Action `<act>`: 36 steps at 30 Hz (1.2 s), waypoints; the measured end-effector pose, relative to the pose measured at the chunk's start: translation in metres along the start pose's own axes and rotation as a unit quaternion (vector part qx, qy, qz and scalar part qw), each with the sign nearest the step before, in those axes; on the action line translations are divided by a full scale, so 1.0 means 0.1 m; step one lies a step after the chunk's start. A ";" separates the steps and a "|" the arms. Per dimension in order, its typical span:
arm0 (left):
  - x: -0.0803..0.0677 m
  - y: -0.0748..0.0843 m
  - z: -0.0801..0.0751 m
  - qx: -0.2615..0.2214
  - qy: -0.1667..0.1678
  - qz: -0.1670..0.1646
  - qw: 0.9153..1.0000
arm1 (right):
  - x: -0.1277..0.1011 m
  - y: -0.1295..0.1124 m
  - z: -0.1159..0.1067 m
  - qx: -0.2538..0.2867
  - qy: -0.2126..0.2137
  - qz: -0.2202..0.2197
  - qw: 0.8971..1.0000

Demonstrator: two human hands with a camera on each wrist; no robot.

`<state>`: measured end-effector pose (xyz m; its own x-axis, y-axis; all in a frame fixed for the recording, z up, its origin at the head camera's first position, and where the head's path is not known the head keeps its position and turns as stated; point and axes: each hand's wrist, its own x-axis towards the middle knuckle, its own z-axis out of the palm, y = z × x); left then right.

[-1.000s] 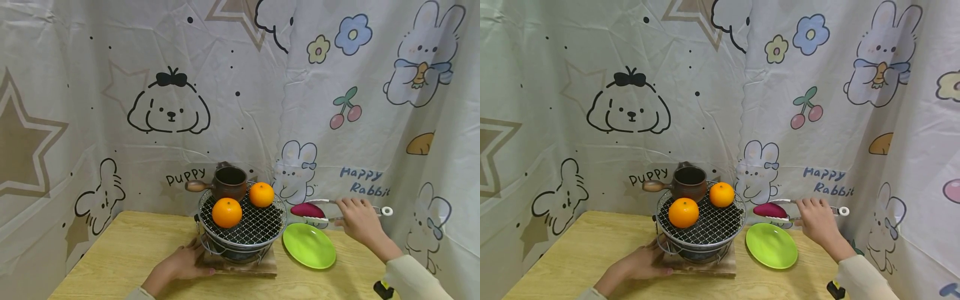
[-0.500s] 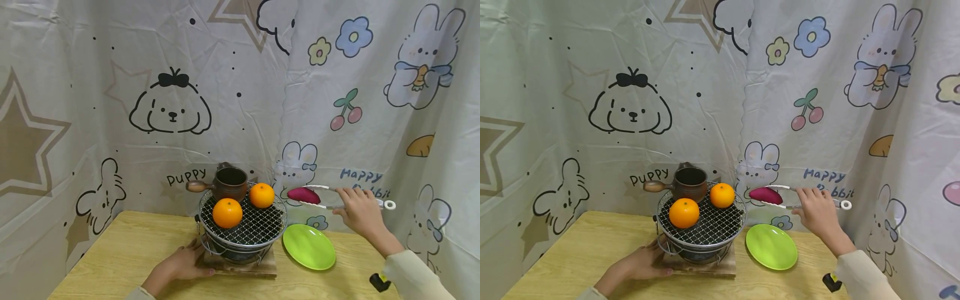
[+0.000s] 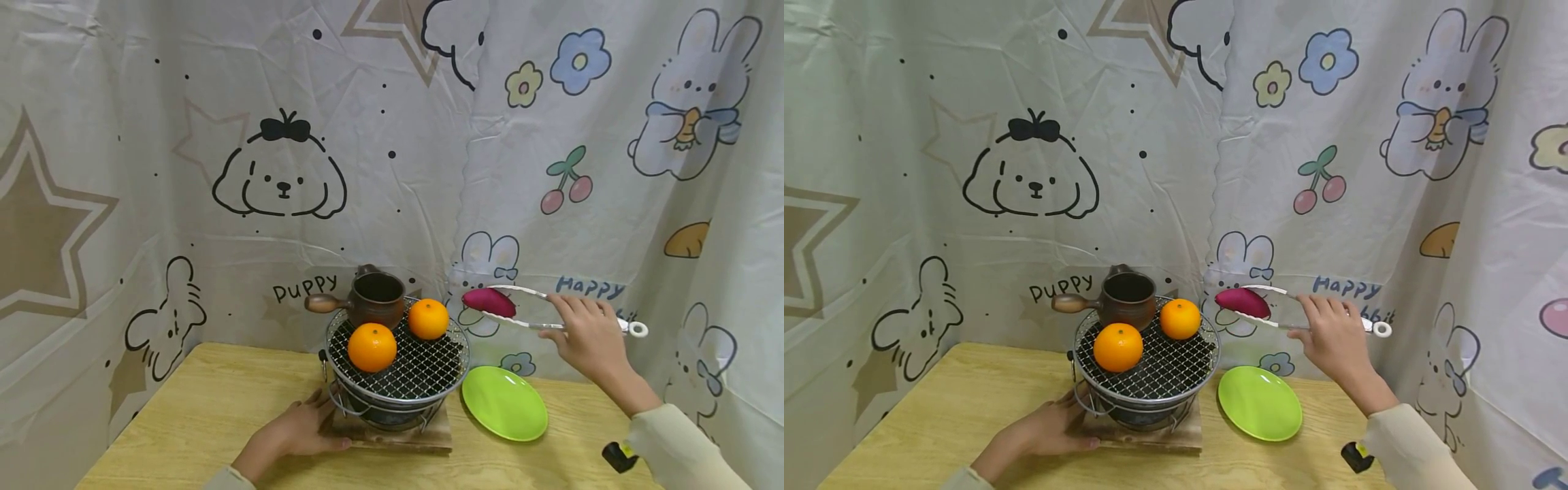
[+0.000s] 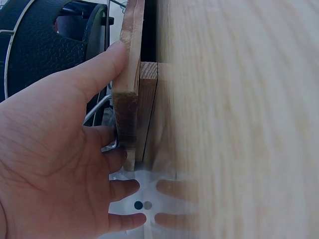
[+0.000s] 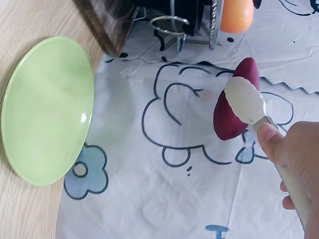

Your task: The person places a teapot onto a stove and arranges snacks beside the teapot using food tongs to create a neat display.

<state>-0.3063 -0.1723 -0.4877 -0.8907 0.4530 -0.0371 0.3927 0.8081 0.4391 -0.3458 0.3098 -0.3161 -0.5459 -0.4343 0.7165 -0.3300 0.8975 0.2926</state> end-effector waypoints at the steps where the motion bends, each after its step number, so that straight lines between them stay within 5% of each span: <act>1: 0.00 0.00 0.00 -0.001 0.000 -0.001 1.000 | 0.01 -0.01 -0.01 0.007 0.006 0.003 1.000; 11: -0.01 -0.03 0.01 -0.005 0.019 0.007 1.000 | 0.17 -0.18 -0.09 0.063 0.046 0.002 0.997; 25: 0.01 -0.06 0.08 -0.014 0.005 0.002 1.000 | 0.23 -0.34 -0.17 0.134 0.078 0.043 0.987; 36: 0.02 -0.05 0.04 -0.019 -0.006 -0.003 1.000 | 0.19 -0.47 -0.27 0.188 0.112 0.016 0.976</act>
<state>-0.3090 -0.1741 -0.4933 -0.8898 0.4535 -0.0513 0.3786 0.7961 0.4721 -0.3200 0.2609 -0.2989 -0.3915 -0.3412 0.8546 -0.5977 0.8004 0.0458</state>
